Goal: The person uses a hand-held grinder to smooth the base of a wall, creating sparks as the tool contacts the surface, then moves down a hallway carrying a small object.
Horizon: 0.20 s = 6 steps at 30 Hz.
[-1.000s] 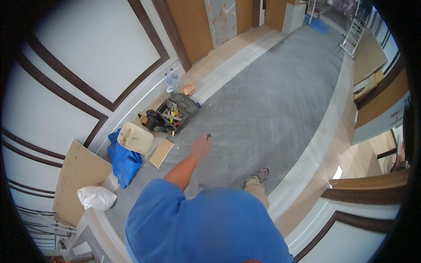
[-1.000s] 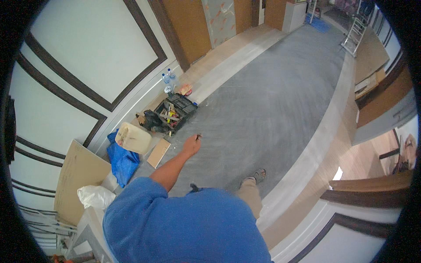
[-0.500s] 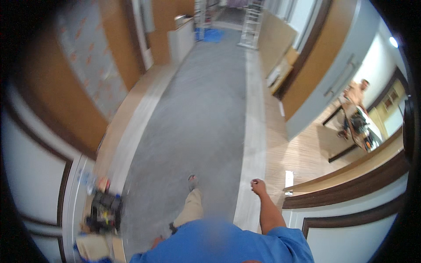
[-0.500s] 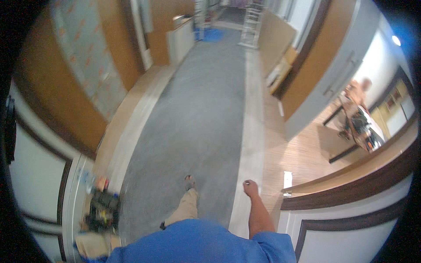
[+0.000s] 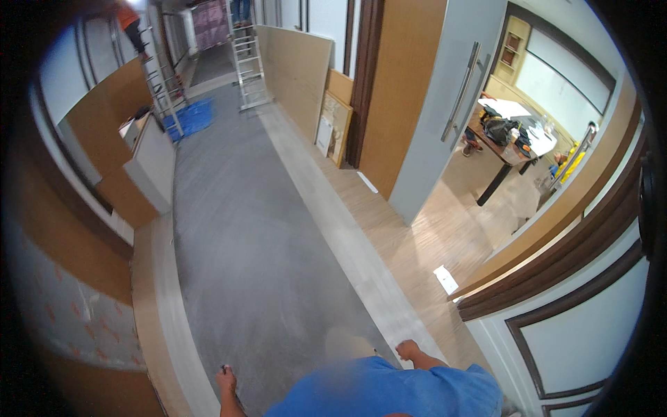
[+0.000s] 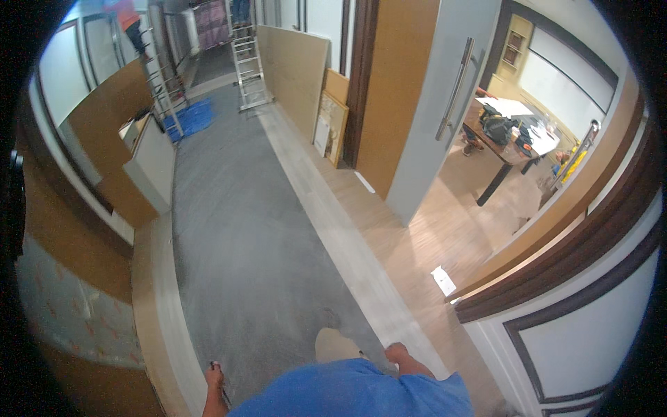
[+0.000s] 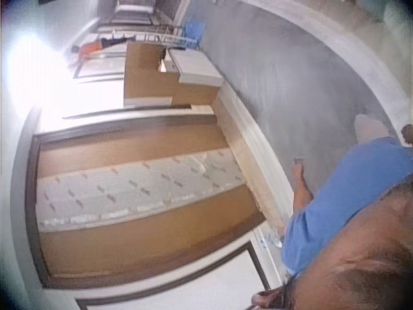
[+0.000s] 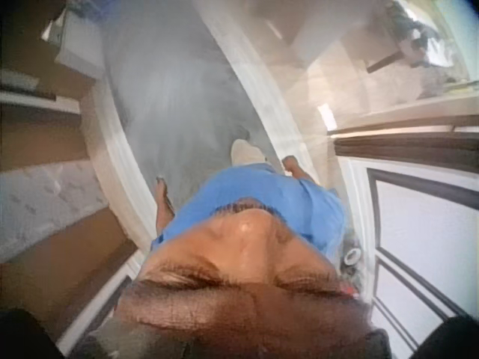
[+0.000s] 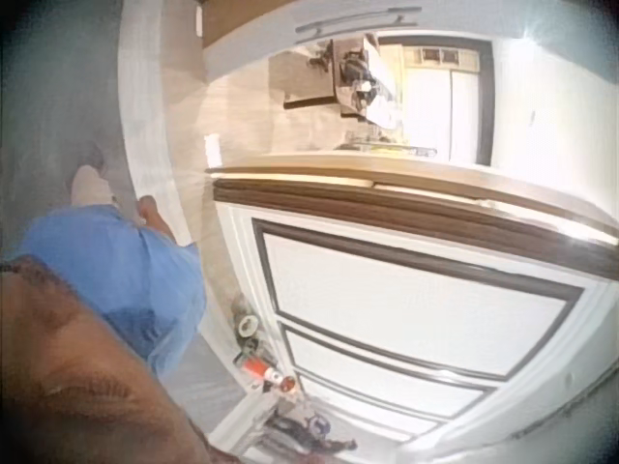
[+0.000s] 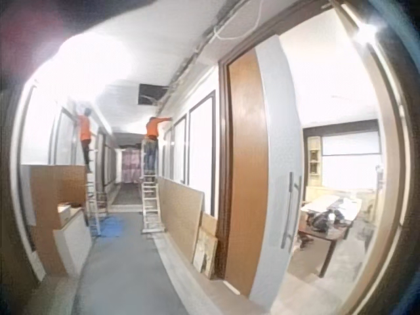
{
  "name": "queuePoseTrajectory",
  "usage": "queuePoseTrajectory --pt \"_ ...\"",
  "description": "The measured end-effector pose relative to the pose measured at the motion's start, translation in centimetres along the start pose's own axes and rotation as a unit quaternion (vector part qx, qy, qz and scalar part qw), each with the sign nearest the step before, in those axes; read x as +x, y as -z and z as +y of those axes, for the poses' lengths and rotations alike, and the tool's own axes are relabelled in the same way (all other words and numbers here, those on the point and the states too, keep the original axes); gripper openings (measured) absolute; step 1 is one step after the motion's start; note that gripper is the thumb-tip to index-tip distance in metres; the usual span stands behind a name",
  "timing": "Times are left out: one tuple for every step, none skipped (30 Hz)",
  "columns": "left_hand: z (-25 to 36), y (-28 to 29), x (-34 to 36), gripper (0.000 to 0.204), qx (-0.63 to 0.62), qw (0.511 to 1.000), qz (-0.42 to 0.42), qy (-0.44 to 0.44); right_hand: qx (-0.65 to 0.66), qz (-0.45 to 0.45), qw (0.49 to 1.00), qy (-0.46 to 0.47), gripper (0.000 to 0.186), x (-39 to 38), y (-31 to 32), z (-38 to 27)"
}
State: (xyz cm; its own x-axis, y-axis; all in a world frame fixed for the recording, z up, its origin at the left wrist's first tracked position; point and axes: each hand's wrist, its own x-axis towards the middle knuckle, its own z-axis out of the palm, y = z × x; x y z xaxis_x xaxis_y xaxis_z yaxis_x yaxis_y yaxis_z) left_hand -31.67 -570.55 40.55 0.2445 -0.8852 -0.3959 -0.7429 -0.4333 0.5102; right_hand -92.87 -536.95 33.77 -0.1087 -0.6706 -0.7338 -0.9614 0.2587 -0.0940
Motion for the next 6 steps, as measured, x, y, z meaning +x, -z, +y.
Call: queuePoseTrajectory --pt "3.2 0.6 2.1 0.041 -0.012 1.0 -0.01 -0.001 0.079 -0.003 0.994 -0.071 0.03 0.7 -0.1 0.2" --pt "7.2 0.2 3.8 0.042 -0.03 0.999 -0.03 -0.008 0.155 -0.002 0.976 -0.154 0.03 1.1 -1.8 1.1" --pt "10.7 -0.2 5.9 0.043 -0.051 0.998 -0.038 -0.009 0.226 0.003 0.948 -0.224 0.03 2.5 -2.2 1.5" --pt "12.2 -0.6 8.5 0.045 -0.016 1.0 -0.009 -0.02 0.26 0.032 0.932 -0.249 0.03 5.1 -1.1 1.2" --pt "12.4 -1.1 10.6 0.048 0.015 0.999 0.025 -0.031 0.294 0.064 0.915 -0.269 0.03 8.2 0.8 1.2" --pt "15.1 -0.4 13.3 0.048 0.028 0.998 0.026 -0.04 0.333 0.081 0.894 -0.288 0.03 9.7 3.3 -0.2"
